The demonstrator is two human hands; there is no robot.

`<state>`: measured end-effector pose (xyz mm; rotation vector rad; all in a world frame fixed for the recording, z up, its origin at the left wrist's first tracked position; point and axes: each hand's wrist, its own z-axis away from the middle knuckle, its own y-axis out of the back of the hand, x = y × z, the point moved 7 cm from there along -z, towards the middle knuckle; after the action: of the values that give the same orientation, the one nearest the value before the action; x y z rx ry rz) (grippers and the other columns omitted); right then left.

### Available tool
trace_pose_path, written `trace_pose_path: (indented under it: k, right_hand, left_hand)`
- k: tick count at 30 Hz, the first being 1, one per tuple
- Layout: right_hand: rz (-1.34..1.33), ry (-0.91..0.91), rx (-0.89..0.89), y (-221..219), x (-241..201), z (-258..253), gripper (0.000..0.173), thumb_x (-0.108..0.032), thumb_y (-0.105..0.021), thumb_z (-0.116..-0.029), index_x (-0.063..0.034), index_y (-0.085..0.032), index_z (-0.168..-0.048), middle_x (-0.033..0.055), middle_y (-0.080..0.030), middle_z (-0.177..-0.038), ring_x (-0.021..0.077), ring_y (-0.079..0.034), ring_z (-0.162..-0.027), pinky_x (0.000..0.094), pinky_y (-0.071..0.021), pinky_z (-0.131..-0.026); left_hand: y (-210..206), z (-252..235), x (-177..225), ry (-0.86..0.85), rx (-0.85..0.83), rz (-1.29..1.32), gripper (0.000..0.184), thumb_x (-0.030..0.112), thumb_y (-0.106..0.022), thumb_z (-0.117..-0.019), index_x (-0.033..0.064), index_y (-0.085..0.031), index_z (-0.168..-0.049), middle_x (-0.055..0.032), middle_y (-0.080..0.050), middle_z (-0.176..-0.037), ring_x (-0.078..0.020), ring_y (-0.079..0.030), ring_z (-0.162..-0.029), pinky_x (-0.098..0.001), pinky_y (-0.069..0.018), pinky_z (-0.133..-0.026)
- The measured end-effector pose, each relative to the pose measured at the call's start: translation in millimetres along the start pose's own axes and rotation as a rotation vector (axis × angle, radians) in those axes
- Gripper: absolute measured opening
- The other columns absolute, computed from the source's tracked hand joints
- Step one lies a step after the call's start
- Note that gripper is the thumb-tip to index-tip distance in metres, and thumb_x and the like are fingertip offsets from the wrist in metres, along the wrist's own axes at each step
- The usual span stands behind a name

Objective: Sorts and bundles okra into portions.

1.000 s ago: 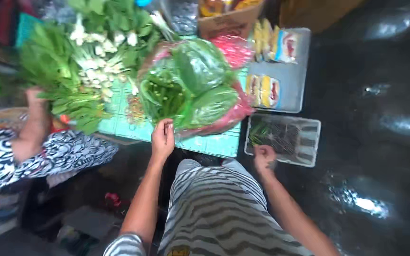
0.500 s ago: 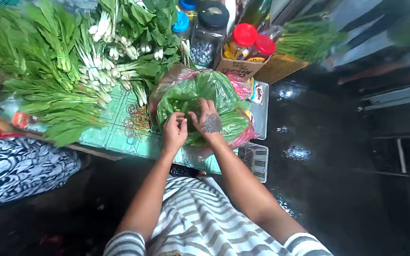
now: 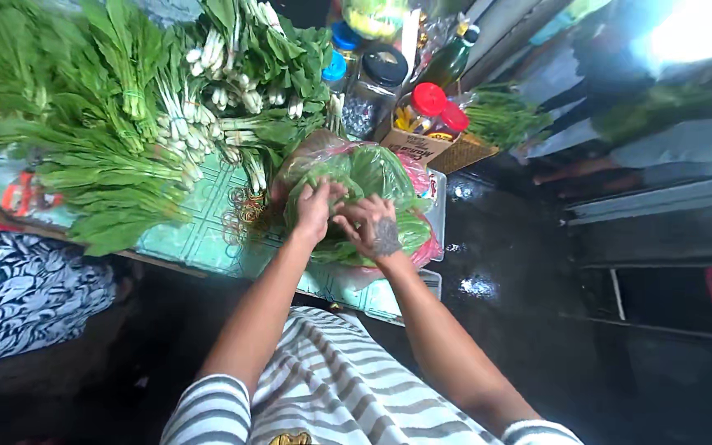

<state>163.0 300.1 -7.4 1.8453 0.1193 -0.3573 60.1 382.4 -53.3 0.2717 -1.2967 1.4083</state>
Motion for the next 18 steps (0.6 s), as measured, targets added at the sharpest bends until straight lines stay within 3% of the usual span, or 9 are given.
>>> trace_pose_path:
  k: [2,3,5,7,10,13,15,17,18]
  right_hand:
    - [-0.288,-0.276,-0.028,-17,12,6,0.043,-0.045,-0.051,-0.1041,-0.0097,-0.075,-0.105,0.0065,-0.074,-0.094,0.0225,-0.070,-0.090,0.0510,-0.0575,-0.083]
    - [-0.300,-0.429,-0.061,-27,17,4,0.043,-0.047,-0.054,-0.1027,-0.0068,-0.067,-0.114,0.0117,-0.072,-0.093,0.0284,-0.070,-0.085,0.0554,-0.0582,-0.076]
    - [-0.163,-0.648,-0.143,-46,23,-11,0.055,-0.049,-0.065,-0.0954,-0.0077,-0.053,-0.131,0.0182,-0.072,-0.098,0.0394,-0.071,-0.089,0.0641,-0.0561,-0.074]
    - [-0.098,-0.759,-0.128,-49,24,-19,0.057,-0.041,-0.070,-0.0879,-0.0096,-0.051,-0.132,0.0162,-0.073,-0.098,0.0390,-0.072,-0.091,0.0638,-0.0560,-0.074]
    - [-0.235,-0.689,0.066,-14,13,-5,0.047,-0.027,-0.068,-0.0907,-0.0092,-0.048,-0.129,0.0123,-0.073,-0.094,0.0352,-0.071,-0.080,0.0593,-0.0558,-0.061]
    - [-0.250,-0.393,0.137,13,-13,-1,0.034,-0.025,-0.071,-0.0888,-0.0098,-0.062,-0.118,0.0051,-0.075,-0.090,0.0240,-0.072,-0.072,0.0504,-0.0582,-0.058]
    - [-0.339,-0.210,0.099,14,-24,-6,0.032,-0.022,-0.074,-0.0872,-0.0113,-0.066,-0.116,0.0015,-0.076,-0.091,0.0176,-0.073,-0.073,0.0448,-0.0605,-0.059]
    - [-0.596,-0.173,0.073,10,-14,-6,0.036,-0.020,-0.075,-0.0905,-0.0110,-0.058,-0.120,0.0034,-0.074,-0.090,0.0155,-0.068,-0.066,0.0350,-0.0571,-0.053]
    - [-0.704,-0.203,0.056,4,-5,-5,0.034,-0.022,-0.072,-0.0957,-0.0108,-0.055,-0.123,0.0057,-0.073,-0.091,0.0164,-0.068,-0.067,0.0342,-0.0579,-0.056]
  left_hand:
    - [8,-9,16,-0.147,0.077,0.046,0.023,0.024,-0.043,-0.1108,0.0056,-0.054,-0.120,-0.0044,-0.059,-0.080,-0.0198,-0.064,-0.069,-0.0413,-0.0599,-0.069]
    - [16,-9,24,-0.197,0.099,0.025,0.019,0.023,-0.045,-0.1099,0.0075,-0.054,-0.116,-0.0004,-0.053,-0.073,-0.0157,-0.056,-0.061,-0.0382,-0.0571,-0.063]
    - [30,-7,35,-0.229,0.119,-0.078,0.022,0.029,-0.048,-0.1093,0.0102,-0.052,-0.119,0.0002,-0.048,-0.072,-0.0136,-0.049,-0.056,-0.0334,-0.0515,-0.055]
    - [39,1,33,-0.213,0.109,-0.206,0.028,0.032,-0.044,-0.1106,0.0090,-0.051,-0.125,-0.0023,-0.051,-0.077,-0.0155,-0.054,-0.059,-0.0346,-0.0544,-0.057]
    - [41,9,24,-0.230,0.064,-0.254,0.037,0.034,-0.034,-0.1128,0.0051,-0.050,-0.129,-0.0095,-0.067,-0.099,-0.0223,-0.071,-0.087,-0.0430,-0.0622,-0.081]
    - [25,13,13,-0.240,-0.005,-0.187,0.042,0.032,-0.026,-0.1134,0.0056,-0.047,-0.138,-0.0130,-0.068,-0.125,-0.0249,-0.069,-0.112,-0.0446,-0.0574,-0.096]
    - [12,8,11,-0.360,-0.051,-0.096,0.037,0.024,-0.029,-0.1129,0.0035,-0.050,-0.136,-0.0135,-0.070,-0.115,-0.0251,-0.071,-0.106,-0.0443,-0.0586,-0.094]
    - [8,6,15,-0.440,-0.054,-0.012,0.033,0.020,-0.030,-0.1125,0.0039,-0.052,-0.130,-0.0076,-0.066,-0.098,-0.0198,-0.068,-0.090,-0.0405,-0.0592,-0.084]
    - [13,6,20,-0.456,-0.049,0.026,0.034,0.021,-0.028,-0.1126,0.0042,-0.052,-0.129,-0.0064,-0.064,-0.093,-0.0198,-0.066,-0.084,-0.0413,-0.0595,-0.080]
